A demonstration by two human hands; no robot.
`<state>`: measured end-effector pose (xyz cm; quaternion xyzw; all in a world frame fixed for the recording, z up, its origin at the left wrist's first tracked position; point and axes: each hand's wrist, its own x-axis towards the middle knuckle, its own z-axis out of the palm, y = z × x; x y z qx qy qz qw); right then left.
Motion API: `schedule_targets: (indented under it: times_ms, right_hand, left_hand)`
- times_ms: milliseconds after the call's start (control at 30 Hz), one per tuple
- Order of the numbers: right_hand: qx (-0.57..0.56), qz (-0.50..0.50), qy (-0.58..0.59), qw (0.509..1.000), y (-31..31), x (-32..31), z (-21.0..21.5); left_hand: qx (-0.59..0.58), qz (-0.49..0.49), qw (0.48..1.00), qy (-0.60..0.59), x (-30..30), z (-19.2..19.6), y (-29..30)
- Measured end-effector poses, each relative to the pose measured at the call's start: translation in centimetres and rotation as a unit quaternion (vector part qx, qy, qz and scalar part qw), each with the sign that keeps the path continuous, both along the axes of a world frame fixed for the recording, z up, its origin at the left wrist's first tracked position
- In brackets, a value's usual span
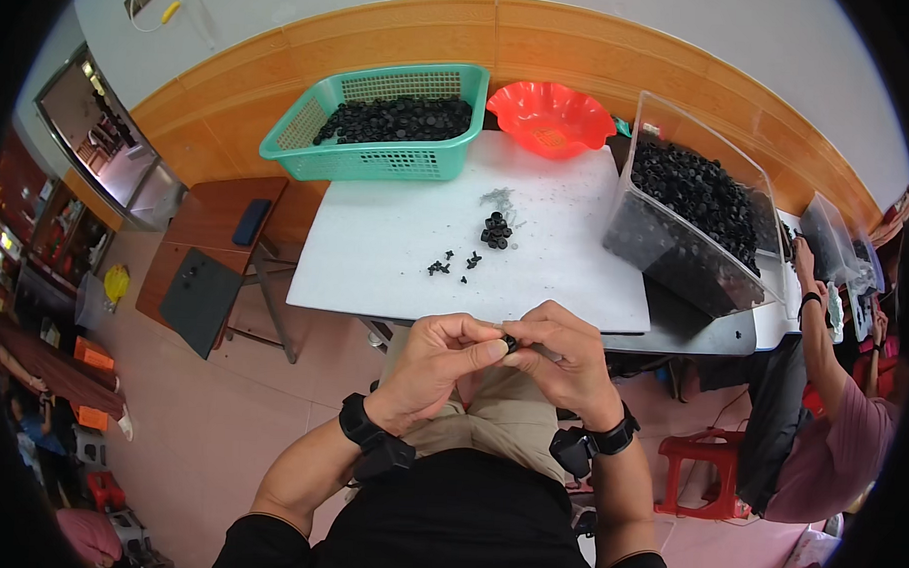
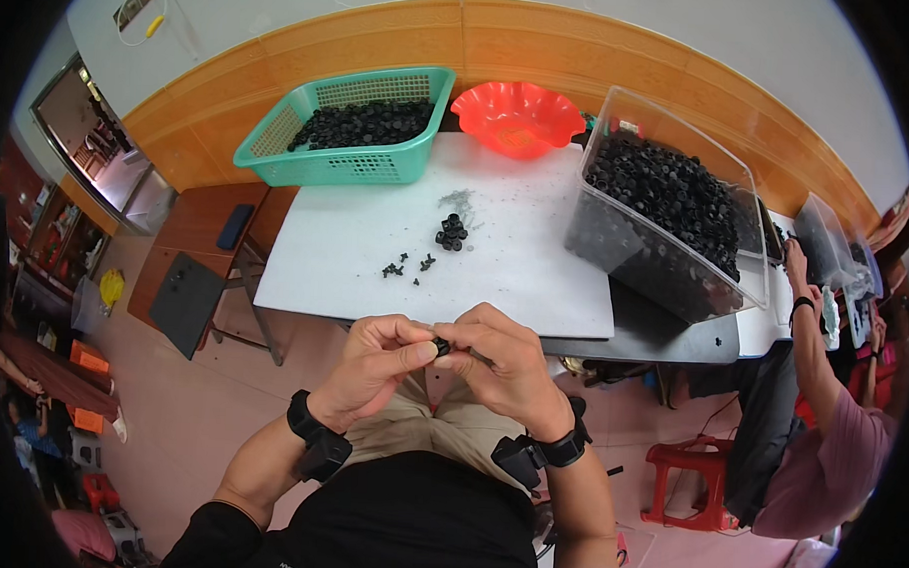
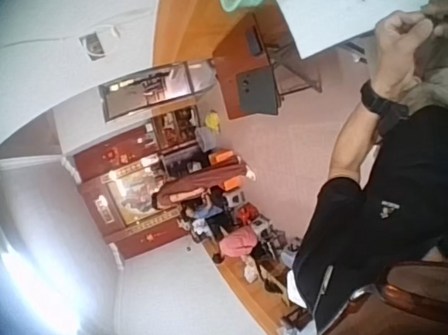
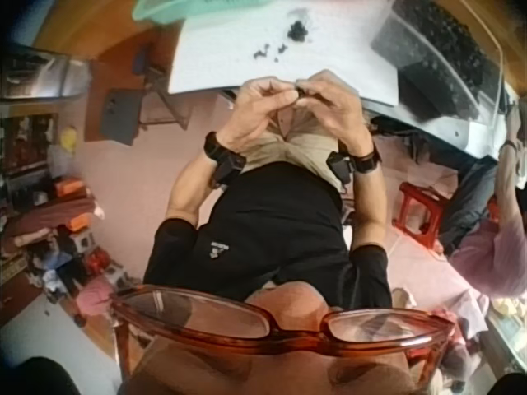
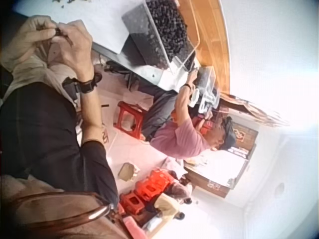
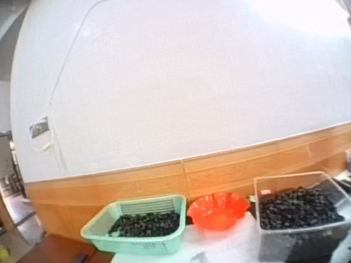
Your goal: Assembling small black plastic components by hand on a white work table.
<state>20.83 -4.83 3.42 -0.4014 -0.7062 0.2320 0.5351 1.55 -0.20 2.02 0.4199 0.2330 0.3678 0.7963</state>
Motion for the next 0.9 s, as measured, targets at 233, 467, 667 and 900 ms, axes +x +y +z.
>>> schedule_targets:
  times_ms: [233, 467, 667, 900]
  right_hand:
    - [-0.009, -0.004, -0.017, 1.000, -0.3, -0.1, -0.6]
    - [-0.012, -0.007, -0.035, 0.999, -0.7, -0.7, -0.7]
    - [-0.049, -0.007, -0.095, 0.994, -1.5, -0.6, 0.0]
    - [-0.035, -0.002, -0.108, 0.994, -0.6, -0.6, 0.2]
  left_hand:
    - [0.012, 0.001, 1.000, 0.013, 0.1, -0.5, -0.5]
    - [0.049, -0.004, 0.998, 0.049, -0.7, -0.4, -0.3]
    - [-0.009, -0.042, 0.997, 0.061, -1.2, -0.3, -0.5]
    - [-0.008, -0.051, 0.998, 0.048, -1.0, 0.1, 0.0]
